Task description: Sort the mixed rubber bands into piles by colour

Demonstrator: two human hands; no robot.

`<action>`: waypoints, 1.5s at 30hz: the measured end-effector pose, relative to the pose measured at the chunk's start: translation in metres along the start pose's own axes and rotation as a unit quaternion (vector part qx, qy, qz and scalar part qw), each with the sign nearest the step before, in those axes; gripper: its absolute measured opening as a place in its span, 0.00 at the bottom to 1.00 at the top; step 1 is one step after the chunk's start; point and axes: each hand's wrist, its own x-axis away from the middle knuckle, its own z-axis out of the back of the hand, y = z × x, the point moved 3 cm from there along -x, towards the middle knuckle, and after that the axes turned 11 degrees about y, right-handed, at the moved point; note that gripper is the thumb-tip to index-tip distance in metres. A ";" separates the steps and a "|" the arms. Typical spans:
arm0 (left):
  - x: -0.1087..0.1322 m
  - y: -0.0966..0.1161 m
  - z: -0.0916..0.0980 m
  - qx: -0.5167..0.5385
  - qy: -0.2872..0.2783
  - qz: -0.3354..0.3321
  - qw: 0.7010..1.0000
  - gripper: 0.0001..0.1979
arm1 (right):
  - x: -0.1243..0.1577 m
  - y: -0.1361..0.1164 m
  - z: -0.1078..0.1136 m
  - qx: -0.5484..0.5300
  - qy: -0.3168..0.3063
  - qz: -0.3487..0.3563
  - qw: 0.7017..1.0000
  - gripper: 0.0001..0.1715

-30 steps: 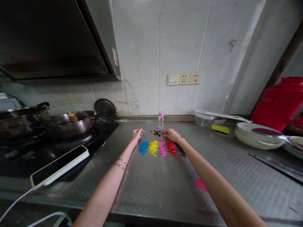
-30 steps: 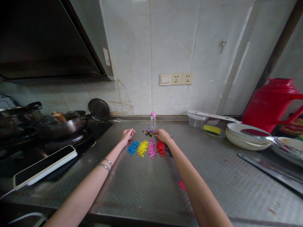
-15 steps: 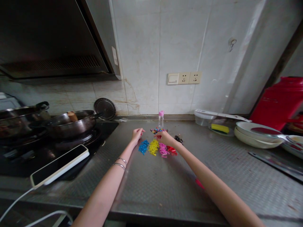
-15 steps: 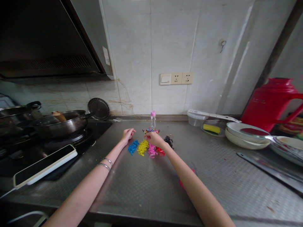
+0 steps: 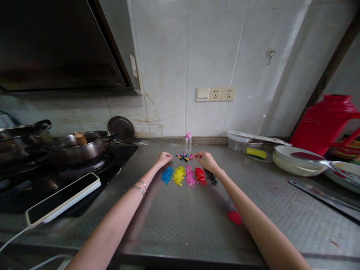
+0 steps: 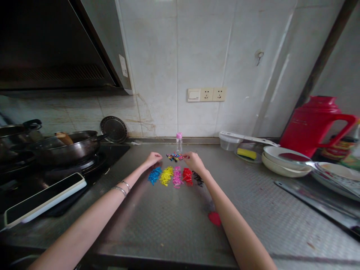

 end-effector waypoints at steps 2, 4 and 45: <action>-0.006 0.003 -0.007 -0.013 -0.022 -0.032 0.999 0.10 | 0.001 0.002 0.000 0.021 -0.002 -0.001 1.000 0.16; -0.010 0.008 -0.013 -0.029 -0.034 -0.064 0.997 0.10 | 0.002 0.002 0.000 0.040 -0.012 -0.007 0.999 0.16; 0.045 0.063 0.000 -0.027 -0.173 -0.234 0.956 0.12 | 0.010 0.013 -0.002 0.090 -0.047 -0.025 0.995 0.16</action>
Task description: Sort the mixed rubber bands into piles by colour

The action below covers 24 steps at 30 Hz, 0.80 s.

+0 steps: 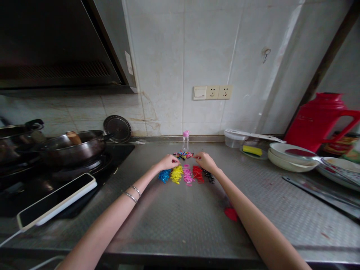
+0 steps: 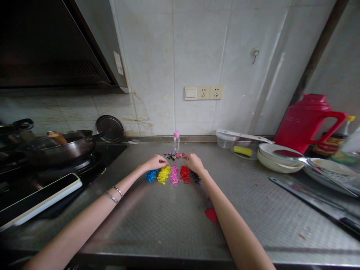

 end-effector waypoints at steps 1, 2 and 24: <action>0.000 0.000 0.000 -0.001 0.002 0.001 1.000 0.12 | 0.000 0.000 0.000 0.001 0.000 0.002 1.000 0.16; 0.001 -0.001 0.001 -0.001 0.005 0.006 1.000 0.12 | 0.001 0.000 -0.001 0.004 0.000 0.001 1.000 0.16; 0.010 -0.050 0.003 0.061 0.106 0.189 0.974 0.12 | -0.009 0.004 -0.004 0.062 -0.002 -0.031 0.998 0.15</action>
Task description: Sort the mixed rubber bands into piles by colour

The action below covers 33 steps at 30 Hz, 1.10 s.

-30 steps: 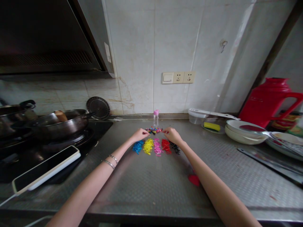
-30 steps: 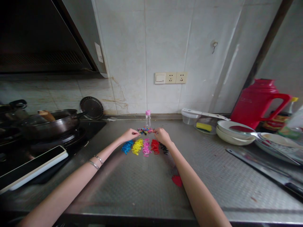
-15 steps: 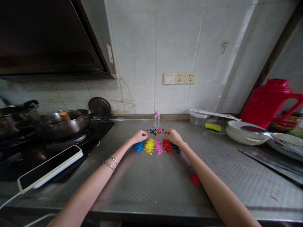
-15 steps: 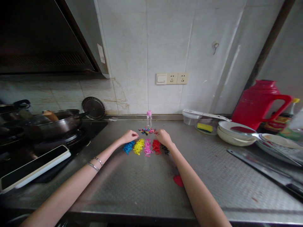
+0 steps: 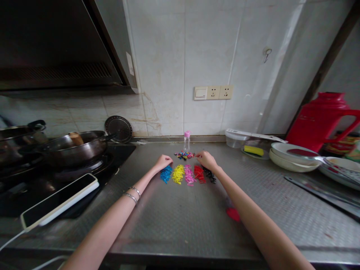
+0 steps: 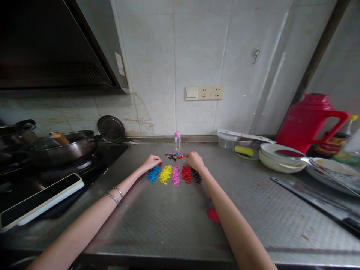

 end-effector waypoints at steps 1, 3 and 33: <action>0.000 0.000 0.001 0.003 0.002 0.004 1.000 0.12 | -0.003 -0.001 -0.002 0.003 -0.011 0.003 1.000 0.15; 0.001 0.000 0.002 0.008 0.007 0.009 1.000 0.12 | -0.008 -0.005 -0.006 0.007 -0.032 0.016 0.999 0.15; 0.004 -0.002 0.000 0.033 0.027 0.045 0.998 0.12 | -0.024 -0.020 -0.026 0.042 0.003 0.063 0.997 0.15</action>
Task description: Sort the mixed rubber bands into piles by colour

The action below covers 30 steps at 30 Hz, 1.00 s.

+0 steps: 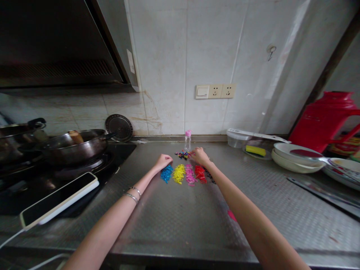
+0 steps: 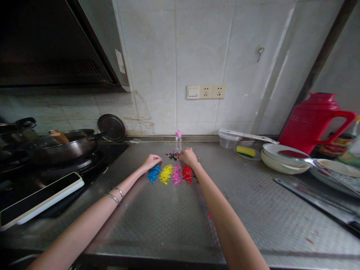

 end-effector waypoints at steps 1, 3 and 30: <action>0.000 0.000 0.000 0.001 0.000 0.000 1.000 0.12 | 0.000 0.000 0.001 0.005 -0.004 0.008 1.000 0.15; 0.000 0.000 0.000 0.002 0.000 -0.002 1.000 0.12 | 0.001 0.000 0.003 0.015 -0.015 0.021 1.000 0.15; -0.002 -0.001 -0.001 0.003 0.003 -0.001 1.000 0.10 | 0.015 0.005 0.008 -0.136 -0.047 0.056 0.988 0.19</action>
